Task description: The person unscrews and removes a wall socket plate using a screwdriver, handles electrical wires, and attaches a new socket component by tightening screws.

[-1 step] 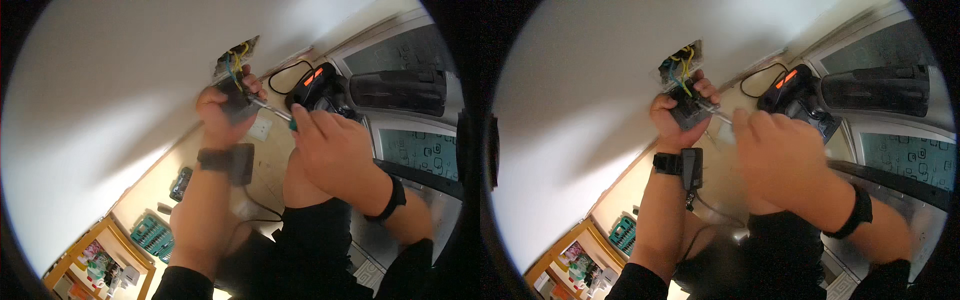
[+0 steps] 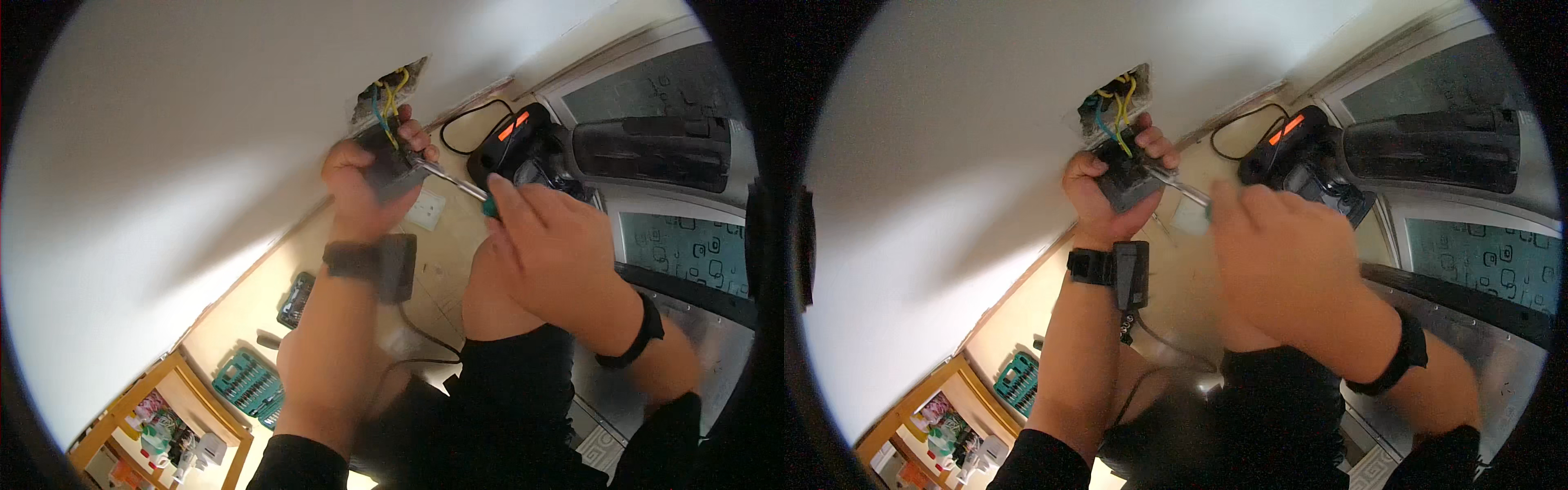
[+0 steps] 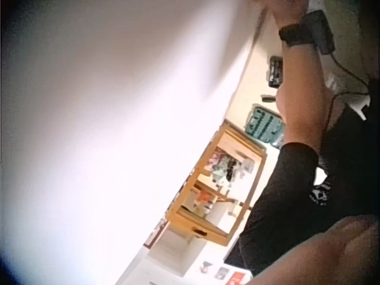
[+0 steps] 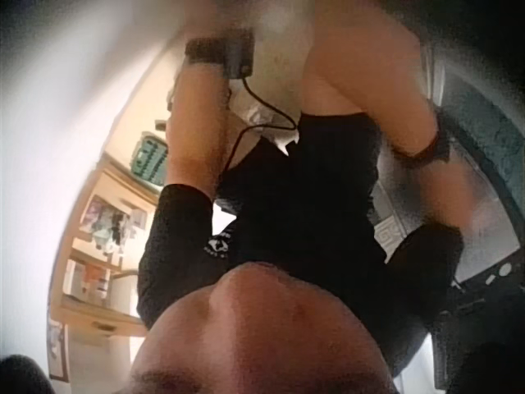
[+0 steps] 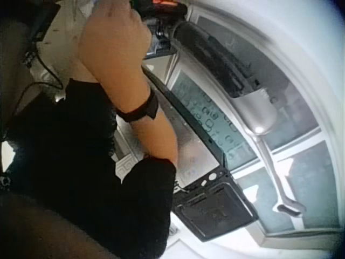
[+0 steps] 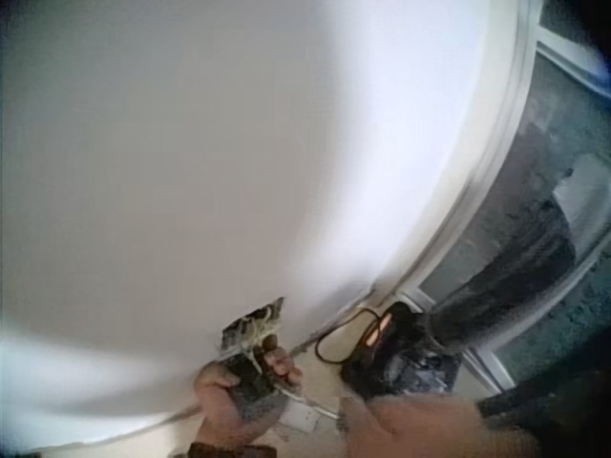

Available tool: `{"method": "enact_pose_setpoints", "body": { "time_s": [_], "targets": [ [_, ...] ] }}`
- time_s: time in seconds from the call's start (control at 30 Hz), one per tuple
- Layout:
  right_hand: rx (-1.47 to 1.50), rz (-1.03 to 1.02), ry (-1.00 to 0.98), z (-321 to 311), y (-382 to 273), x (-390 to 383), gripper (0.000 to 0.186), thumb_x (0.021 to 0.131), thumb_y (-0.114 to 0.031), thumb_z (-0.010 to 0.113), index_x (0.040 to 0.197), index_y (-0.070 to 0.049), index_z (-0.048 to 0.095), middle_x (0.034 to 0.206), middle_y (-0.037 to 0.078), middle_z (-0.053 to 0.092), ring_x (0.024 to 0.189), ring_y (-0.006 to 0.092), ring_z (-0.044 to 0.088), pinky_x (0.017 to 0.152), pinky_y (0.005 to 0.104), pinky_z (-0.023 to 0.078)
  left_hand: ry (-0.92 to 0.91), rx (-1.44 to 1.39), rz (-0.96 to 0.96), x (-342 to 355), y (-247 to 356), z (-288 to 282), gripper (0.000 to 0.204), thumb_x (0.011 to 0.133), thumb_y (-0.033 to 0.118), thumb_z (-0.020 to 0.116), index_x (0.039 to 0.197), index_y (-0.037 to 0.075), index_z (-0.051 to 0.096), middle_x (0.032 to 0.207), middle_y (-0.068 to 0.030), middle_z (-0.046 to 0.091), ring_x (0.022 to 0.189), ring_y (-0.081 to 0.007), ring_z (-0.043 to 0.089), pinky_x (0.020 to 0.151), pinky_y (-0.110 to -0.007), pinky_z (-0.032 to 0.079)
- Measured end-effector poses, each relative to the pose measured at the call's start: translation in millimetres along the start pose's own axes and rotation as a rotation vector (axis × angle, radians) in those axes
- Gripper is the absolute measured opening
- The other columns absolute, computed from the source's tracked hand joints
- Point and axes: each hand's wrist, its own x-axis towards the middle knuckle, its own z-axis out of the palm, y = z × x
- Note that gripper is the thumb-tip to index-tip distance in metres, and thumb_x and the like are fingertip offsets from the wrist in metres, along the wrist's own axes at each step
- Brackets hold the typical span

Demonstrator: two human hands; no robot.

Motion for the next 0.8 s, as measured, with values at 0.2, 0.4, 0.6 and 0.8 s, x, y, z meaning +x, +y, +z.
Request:
{"method": "enact_pose_setpoints", "body": {
  "time_s": [0.2, 0.4, 0.6, 0.8],
  "targets": [
    [0.981, 0.447, 0.020, -5.3, 12.0, -47.2, 0.035, 0.094, -0.017, 0.065, 0.122, 0.004, 0.063, 0.089, 0.014, 0.070, 0.065, 0.0164, 0.065, 0.052, 0.0255, 0.044, -0.028, 0.031, 0.008, 2.9, 0.7, 0.2, 0.070, 0.058, 0.023, 0.055, 0.121, -0.007, 0.050, 0.096, -0.0116, 0.053, 0.090, -0.0271, 0.051, 0.089, -0.041, 0.043],
    [1.959, 0.757, -0.175, 5.8, 11.2, -70.7, 0.027, 0.098, -0.017, 0.061, 0.114, 0.004, 0.065, 0.091, 0.008, 0.069, 0.068, 0.0123, 0.061, 0.058, 0.0242, 0.047, 0.120, 0.064, 0.063, -21.1, -5.1, 26.4, 0.070, 0.076, 0.033, 0.054, 0.131, -0.010, 0.049, 0.123, -0.0225, 0.058, 0.115, -0.0356, 0.056, 0.104, -0.045, 0.041],
    [2.111, 0.575, -0.161, 11.8, -1.0, -69.4, 0.047, 0.094, -0.029, 0.064, 0.114, 0.014, 0.062, 0.084, 0.021, 0.068, 0.055, 0.0154, 0.057, 0.050, 0.0248, 0.045, 0.576, 0.877, -0.217, -79.5, 26.3, 58.5, 0.082, 0.091, 0.067, 0.042, 0.129, -0.005, 0.057, 0.119, -0.0283, 0.066, 0.107, -0.0362, 0.065, 0.098, -0.044, 0.048],
    [2.123, 0.503, -0.197, 8.2, -8.1, -71.6, 0.048, 0.094, -0.030, 0.063, 0.114, 0.014, 0.062, 0.082, 0.022, 0.067, 0.055, 0.0155, 0.056, 0.052, 0.0256, 0.045, 0.183, 1.280, 0.165, -130.3, 16.7, 148.6, 0.030, 0.095, 0.018, 0.064, 0.112, -0.007, 0.067, 0.102, -0.0196, 0.074, 0.090, -0.0224, 0.071, 0.083, -0.033, 0.056]
  ]
}}
